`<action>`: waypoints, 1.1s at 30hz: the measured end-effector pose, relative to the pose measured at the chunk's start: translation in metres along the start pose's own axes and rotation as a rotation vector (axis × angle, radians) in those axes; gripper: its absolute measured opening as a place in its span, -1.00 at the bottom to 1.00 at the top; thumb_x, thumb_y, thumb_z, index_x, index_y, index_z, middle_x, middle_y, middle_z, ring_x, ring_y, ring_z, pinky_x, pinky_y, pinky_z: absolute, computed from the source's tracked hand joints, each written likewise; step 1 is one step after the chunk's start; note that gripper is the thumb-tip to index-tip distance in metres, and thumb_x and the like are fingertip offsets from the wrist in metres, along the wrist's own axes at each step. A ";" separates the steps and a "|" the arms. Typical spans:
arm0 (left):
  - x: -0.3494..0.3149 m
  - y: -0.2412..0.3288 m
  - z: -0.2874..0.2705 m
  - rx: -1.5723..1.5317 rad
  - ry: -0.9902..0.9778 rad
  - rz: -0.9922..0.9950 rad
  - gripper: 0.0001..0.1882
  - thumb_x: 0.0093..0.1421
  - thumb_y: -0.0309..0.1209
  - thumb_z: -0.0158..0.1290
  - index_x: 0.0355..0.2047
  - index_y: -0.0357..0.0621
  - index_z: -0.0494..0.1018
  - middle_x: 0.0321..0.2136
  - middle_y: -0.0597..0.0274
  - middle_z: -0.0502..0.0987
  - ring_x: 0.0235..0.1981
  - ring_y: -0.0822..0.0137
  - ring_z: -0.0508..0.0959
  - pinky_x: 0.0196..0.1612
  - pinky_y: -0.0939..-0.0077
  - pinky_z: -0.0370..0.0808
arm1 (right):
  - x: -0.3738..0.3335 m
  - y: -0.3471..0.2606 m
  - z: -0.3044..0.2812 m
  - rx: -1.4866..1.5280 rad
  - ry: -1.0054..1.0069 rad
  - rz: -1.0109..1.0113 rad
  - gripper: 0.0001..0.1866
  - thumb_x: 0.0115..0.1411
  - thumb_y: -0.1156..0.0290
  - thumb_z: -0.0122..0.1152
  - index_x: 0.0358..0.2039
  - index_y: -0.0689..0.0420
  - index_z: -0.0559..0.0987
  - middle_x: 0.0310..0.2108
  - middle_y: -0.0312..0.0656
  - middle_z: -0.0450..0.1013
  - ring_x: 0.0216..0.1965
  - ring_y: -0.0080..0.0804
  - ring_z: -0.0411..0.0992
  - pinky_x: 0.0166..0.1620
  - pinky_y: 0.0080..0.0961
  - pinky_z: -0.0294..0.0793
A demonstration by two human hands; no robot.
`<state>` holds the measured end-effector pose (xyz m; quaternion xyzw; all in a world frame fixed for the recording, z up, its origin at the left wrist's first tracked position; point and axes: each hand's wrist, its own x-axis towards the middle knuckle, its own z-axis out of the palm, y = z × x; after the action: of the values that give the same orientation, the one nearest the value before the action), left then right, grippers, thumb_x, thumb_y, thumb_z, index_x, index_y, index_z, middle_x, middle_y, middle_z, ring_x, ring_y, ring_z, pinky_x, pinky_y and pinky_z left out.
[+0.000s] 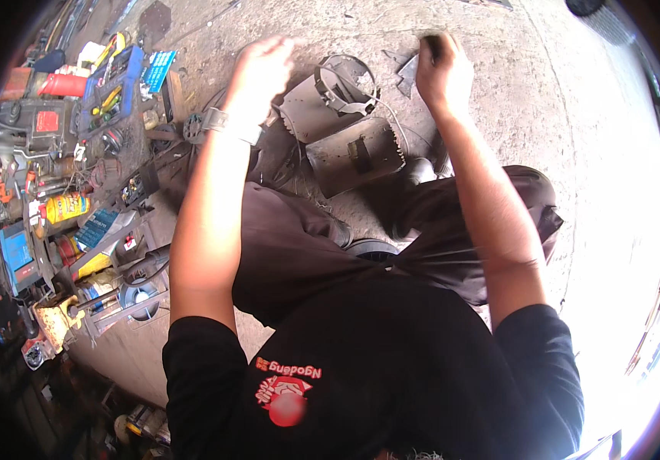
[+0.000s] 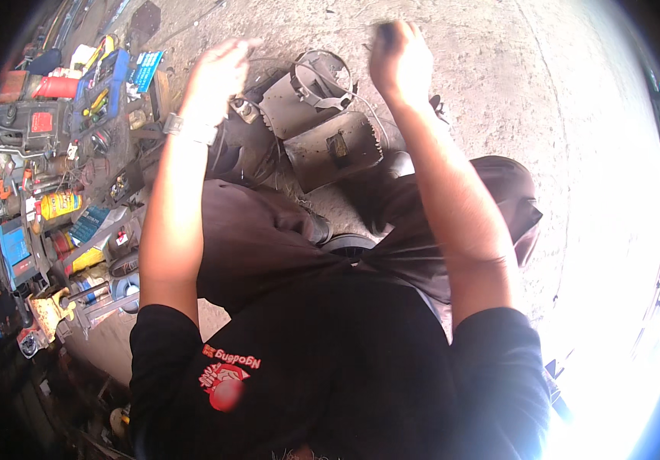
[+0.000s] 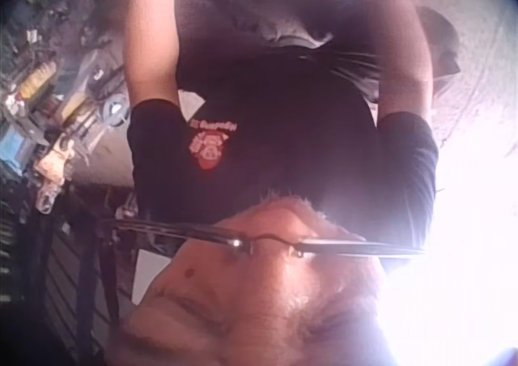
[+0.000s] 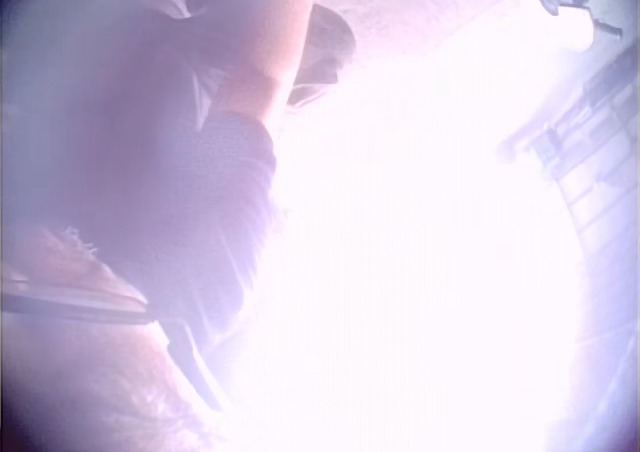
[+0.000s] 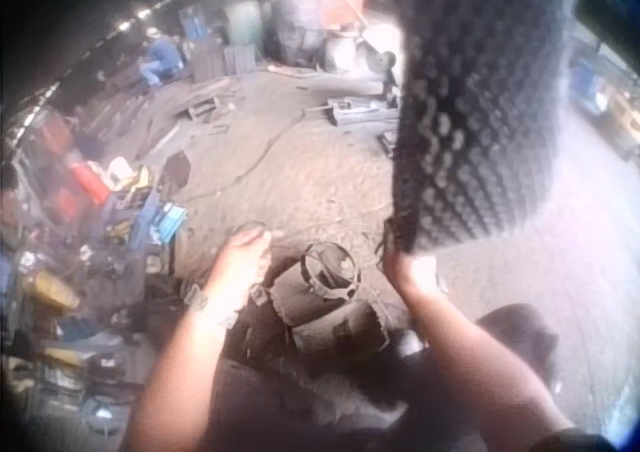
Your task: The person sits on the floor and uses pliers to bend and remove small metal tabs from the edge of a curved metal piece. The person repeatedly repositions the piece and uses the pliers to pull off protruding metal fragments.
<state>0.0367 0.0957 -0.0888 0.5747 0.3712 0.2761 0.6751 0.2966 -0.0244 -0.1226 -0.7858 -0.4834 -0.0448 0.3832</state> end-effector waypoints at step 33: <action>0.025 -0.003 -0.112 -0.367 0.258 -0.005 -0.76 0.40 -0.50 -0.12 -0.02 -0.34 0.45 -0.15 -0.06 0.61 -0.14 0.13 0.64 0.00 0.24 0.59 | -0.214 0.027 0.204 -0.132 -1.319 -0.430 -0.72 0.18 0.27 0.09 -0.21 0.11 0.67 -0.13 0.01 0.57 -0.04 0.01 0.55 0.02 -0.15 0.55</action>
<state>-0.0408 0.1795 -0.1041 0.4013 0.3995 0.4083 0.7160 0.1436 -0.0549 -0.3751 -0.5574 -0.7565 0.3375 -0.0564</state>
